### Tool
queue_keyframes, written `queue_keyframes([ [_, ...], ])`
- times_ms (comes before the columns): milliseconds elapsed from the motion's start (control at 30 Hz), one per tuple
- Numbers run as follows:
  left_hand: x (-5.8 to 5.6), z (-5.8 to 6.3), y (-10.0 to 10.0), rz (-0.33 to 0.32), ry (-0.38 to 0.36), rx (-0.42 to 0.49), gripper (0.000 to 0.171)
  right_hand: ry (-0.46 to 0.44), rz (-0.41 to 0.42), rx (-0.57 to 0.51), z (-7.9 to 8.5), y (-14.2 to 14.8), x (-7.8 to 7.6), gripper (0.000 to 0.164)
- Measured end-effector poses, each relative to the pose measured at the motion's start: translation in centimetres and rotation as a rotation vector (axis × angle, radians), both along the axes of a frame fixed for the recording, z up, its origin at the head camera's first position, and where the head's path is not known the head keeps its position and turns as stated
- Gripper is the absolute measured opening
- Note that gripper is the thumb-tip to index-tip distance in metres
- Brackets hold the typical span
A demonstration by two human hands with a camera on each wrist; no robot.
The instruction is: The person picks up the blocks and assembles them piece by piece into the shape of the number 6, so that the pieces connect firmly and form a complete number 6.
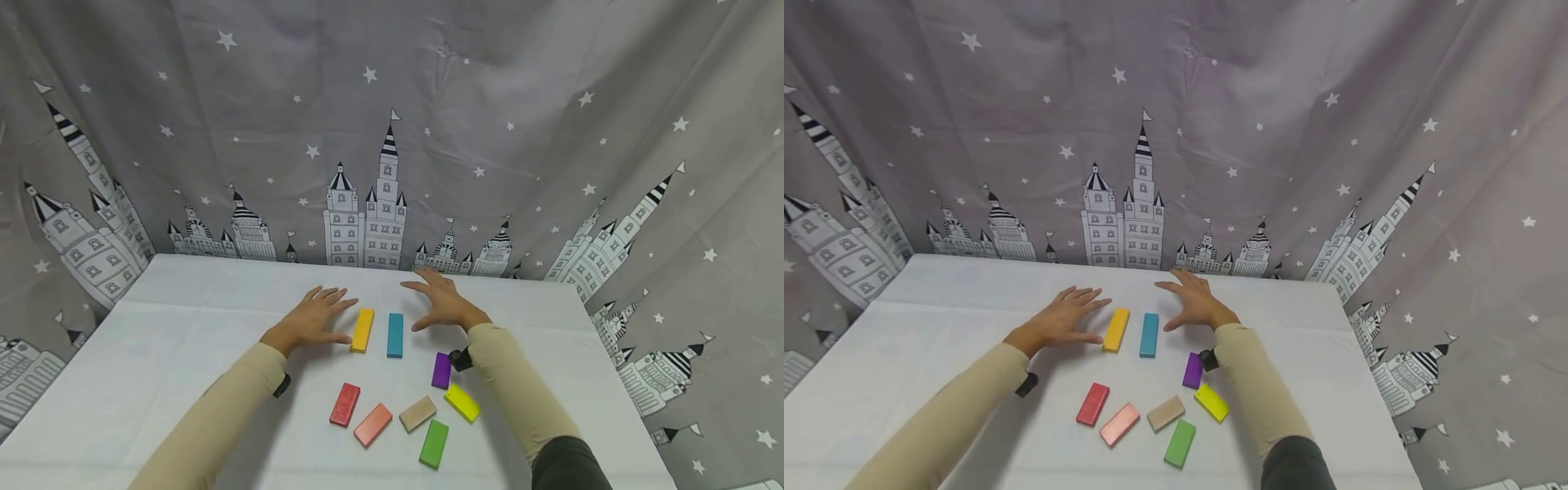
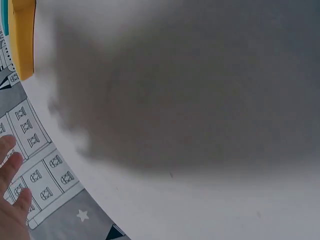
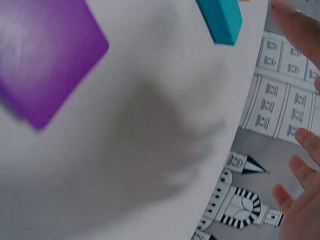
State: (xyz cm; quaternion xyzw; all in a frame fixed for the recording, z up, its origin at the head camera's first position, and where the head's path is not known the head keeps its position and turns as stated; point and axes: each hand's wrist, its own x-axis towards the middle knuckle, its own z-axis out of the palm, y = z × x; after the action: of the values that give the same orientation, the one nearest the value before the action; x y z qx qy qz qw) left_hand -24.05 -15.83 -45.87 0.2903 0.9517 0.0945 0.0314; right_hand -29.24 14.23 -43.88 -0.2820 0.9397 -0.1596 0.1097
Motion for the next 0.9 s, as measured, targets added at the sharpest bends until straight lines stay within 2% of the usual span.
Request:
queue_keyframes([
  [167, -0.4, -0.2, 1.0, -0.01, -0.036, -0.025, 0.081, -0.075, 0.033, 0.01, -0.6, -1.0, 0.1, 0.086],
  [400, -0.8, -0.8, 1.8, -0.009, -0.084, -0.041, 0.078, -0.123, 0.086, 0.045, -1.3, -2.1, 0.3, 0.074],
  [633, -0.6, -1.4, 2.2, -0.007, -0.127, -0.032, 0.076, -0.185, 0.151, 0.043, -1.8, -3.0, 0.4, 0.06],
  [900, -0.9, -1.6, 2.7, 0.002, -0.121, -0.051, 0.078, -0.205, 0.19, 0.039, -2.2, -3.3, 0.2, 0.049],
])
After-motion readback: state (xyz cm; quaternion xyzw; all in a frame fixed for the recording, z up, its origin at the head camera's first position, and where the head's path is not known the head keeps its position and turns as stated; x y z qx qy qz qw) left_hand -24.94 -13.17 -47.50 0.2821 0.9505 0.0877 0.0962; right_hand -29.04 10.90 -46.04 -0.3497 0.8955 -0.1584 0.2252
